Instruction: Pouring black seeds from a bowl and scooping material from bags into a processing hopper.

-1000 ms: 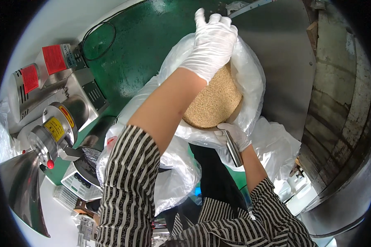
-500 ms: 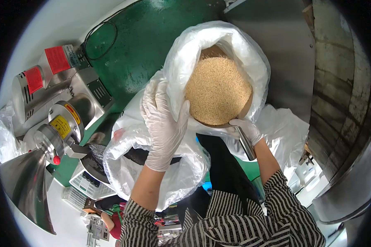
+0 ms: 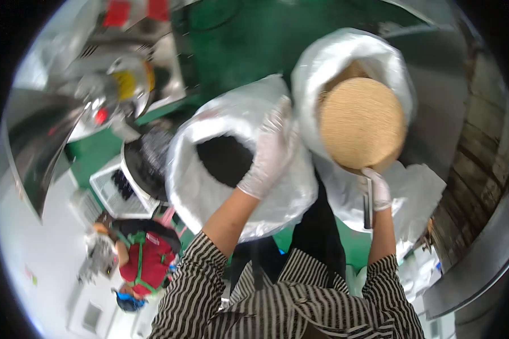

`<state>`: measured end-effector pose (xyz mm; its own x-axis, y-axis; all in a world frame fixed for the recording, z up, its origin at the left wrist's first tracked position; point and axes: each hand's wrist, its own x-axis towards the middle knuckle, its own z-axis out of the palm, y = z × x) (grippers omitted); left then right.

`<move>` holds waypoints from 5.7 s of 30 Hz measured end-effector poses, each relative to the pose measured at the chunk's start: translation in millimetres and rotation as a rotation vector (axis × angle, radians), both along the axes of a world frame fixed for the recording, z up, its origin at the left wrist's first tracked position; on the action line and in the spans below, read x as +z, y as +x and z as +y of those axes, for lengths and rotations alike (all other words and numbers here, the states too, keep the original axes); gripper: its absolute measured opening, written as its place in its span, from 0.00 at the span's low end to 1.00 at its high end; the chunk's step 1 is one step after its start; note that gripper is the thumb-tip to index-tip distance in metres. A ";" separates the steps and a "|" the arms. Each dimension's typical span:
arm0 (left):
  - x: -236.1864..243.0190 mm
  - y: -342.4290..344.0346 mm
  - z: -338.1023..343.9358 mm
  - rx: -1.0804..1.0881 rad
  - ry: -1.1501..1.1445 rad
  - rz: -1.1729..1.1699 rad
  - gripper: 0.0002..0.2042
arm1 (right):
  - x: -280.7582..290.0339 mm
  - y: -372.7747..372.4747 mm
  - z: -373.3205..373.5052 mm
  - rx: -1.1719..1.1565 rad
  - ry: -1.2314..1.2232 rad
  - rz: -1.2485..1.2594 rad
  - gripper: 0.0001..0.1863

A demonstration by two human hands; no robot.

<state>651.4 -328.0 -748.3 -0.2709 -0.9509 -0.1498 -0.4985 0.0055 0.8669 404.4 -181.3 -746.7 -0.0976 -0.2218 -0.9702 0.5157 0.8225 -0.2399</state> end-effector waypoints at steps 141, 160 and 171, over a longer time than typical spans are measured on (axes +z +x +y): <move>40.4 148.3 165.6 1.060 0.174 -0.090 0.14 | 4.7 281.8 -124.0 2.503 -0.548 0.853 0.37; 68.3 48.5 230.9 1.568 0.557 0.727 0.25 | 53.2 202.3 -141.5 2.071 -0.783 0.356 0.38; 34.6 70.2 235.2 1.045 0.777 1.219 0.18 | -4.1 104.0 -110.9 0.706 -0.199 -0.077 0.26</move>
